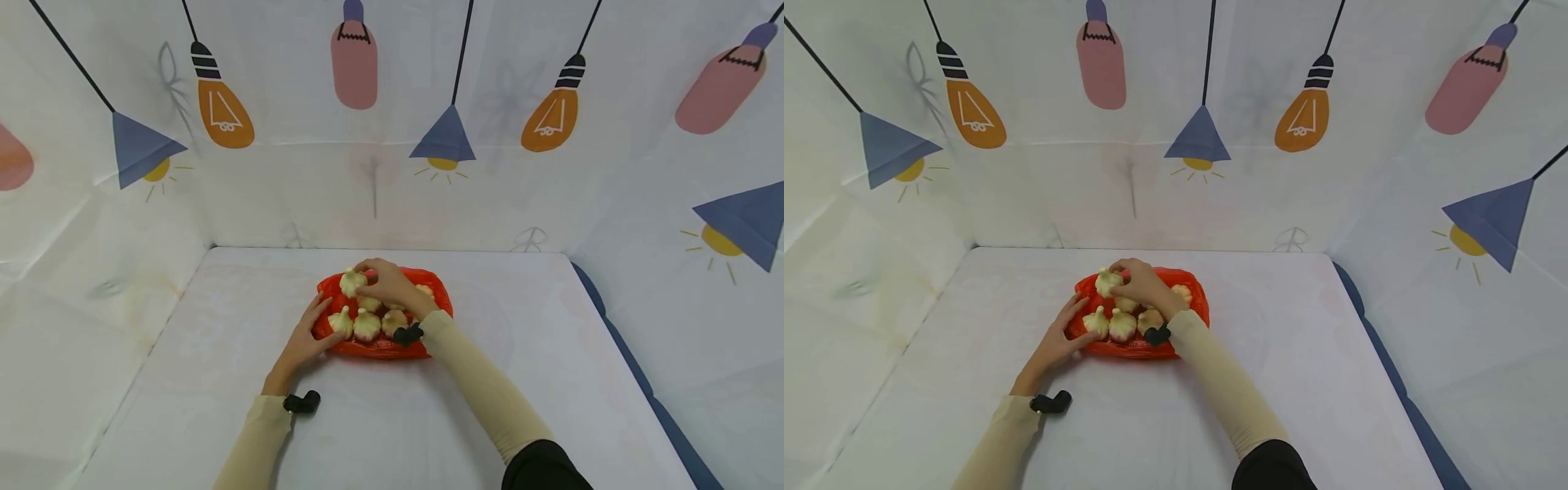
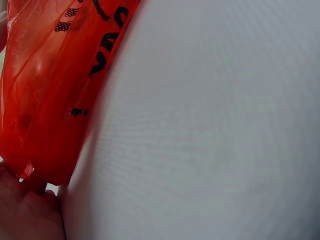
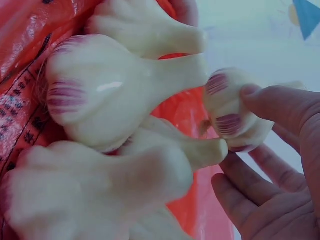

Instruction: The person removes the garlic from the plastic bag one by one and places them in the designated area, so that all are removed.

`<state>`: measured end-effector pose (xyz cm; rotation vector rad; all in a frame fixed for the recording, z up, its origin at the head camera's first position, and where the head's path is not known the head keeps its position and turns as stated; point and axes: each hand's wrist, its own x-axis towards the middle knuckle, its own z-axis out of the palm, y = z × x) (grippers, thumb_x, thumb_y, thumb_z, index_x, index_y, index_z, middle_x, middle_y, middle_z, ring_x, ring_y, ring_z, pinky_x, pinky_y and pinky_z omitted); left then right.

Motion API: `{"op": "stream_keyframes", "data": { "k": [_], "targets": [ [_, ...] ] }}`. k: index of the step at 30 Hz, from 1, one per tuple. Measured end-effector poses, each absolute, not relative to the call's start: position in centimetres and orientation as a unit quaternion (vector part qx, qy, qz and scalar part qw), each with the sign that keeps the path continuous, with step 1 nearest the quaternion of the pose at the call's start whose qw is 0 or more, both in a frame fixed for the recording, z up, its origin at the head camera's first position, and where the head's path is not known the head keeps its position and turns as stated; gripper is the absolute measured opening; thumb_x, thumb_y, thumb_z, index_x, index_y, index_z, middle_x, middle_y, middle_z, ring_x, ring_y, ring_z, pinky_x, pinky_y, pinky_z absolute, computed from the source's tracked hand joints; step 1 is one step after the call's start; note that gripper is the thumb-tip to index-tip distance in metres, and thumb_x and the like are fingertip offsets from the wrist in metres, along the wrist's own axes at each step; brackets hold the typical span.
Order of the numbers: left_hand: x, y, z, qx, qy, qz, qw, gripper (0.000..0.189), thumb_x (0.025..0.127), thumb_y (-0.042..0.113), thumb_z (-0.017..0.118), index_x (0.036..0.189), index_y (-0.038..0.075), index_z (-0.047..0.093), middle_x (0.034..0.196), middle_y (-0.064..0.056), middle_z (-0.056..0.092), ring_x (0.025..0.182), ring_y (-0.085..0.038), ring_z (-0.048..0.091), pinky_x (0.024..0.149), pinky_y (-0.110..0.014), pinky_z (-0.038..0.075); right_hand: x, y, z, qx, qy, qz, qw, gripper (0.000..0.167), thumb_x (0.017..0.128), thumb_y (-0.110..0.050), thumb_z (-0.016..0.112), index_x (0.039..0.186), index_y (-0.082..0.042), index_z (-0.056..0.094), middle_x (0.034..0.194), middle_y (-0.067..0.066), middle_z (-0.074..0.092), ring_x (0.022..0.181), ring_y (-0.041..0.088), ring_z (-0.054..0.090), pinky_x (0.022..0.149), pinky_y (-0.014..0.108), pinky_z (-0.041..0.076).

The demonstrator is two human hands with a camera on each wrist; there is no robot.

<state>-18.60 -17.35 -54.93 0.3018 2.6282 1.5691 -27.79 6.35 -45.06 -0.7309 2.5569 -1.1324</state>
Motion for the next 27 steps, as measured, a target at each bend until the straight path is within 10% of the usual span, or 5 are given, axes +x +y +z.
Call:
{"op": "stream_keyframes", "data": {
  "k": [27],
  "targets": [
    [-18.8, -17.2, -54.9, 0.101, 0.857, 0.503, 0.038, 0.086, 0.090, 0.039, 0.077, 0.161, 0.014, 0.036, 0.174, -0.007, 0.011, 0.159, -0.041, 0.012, 0.123, -0.070, 0.017, -25.2, 17.2, -43.9, -0.141, 0.853, -0.501, 0.040, 0.050, 0.094, -0.029, 0.078, 0.139, -0.014, 0.061, 0.145, 0.010, 0.057, 0.121, 0.034, 0.068, 0.091, 0.045, 0.061]
  ]
}}
